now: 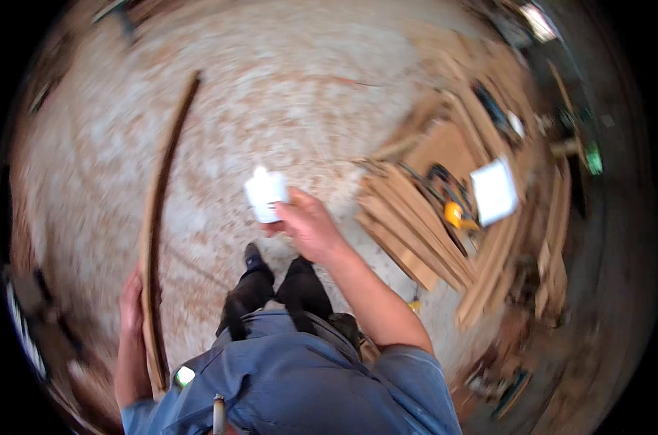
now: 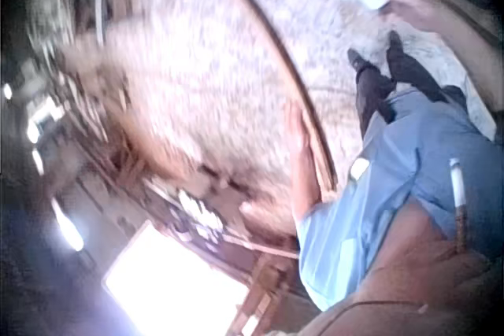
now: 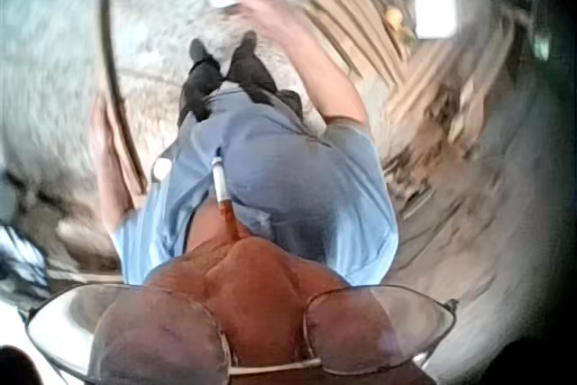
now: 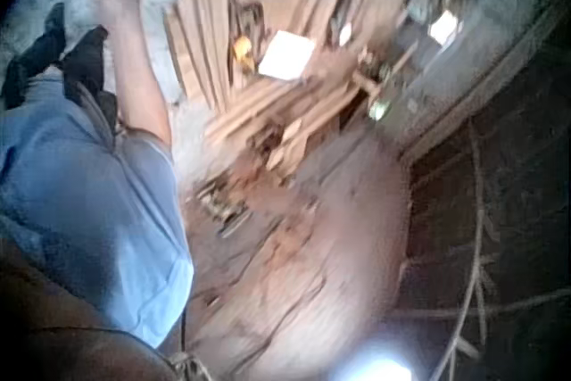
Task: The person breaks a wooden plank with a hammer, saws a piece off, applies glue to the edges, and runs the glued plank through a planer. The finished piece is placed on a stack of similar planks.
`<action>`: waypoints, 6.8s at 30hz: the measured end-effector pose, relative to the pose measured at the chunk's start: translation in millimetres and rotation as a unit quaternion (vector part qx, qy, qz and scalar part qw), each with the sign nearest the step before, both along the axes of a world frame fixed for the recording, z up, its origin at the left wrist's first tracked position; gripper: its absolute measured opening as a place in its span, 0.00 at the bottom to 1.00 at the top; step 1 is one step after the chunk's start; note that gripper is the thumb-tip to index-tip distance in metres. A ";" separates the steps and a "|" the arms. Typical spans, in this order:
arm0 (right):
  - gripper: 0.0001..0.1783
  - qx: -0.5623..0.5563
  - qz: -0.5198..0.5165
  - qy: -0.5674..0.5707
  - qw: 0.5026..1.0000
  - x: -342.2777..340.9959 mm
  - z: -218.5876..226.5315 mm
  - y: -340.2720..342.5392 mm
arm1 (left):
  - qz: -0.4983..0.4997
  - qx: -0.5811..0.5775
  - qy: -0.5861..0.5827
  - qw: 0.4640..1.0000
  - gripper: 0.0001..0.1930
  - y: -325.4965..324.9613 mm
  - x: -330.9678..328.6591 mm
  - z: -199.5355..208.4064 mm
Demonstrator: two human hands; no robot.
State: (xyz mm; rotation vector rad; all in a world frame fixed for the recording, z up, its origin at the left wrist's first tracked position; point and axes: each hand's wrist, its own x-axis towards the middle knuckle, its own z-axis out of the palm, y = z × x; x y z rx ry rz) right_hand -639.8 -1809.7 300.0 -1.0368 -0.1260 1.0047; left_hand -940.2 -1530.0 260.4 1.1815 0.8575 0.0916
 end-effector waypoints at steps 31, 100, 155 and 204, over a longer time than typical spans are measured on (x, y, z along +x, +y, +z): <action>0.19 -0.471 -0.346 -0.376 0.719 235.8 -62.7 -413.6 | -0.050 0.000 -0.041 0.998 0.34 -106.9 164.1 91.5; 0.16 -0.468 -0.208 -0.249 0.822 400.5 -91.9 65.0 | 0.171 -0.155 0.102 0.968 0.13 393.1 534.7 -49.3; 0.18 0.188 -0.166 0.046 0.967 1662.6 -12.6 639.7 | -0.318 -0.186 -0.089 0.926 0.42 596.4 1807.7 72.2; 0.10 0.025 -0.222 0.016 0.975 2868.9 -28.5 1083.2 | -0.500 0.174 0.093 0.844 0.34 1046.2 2980.1 54.0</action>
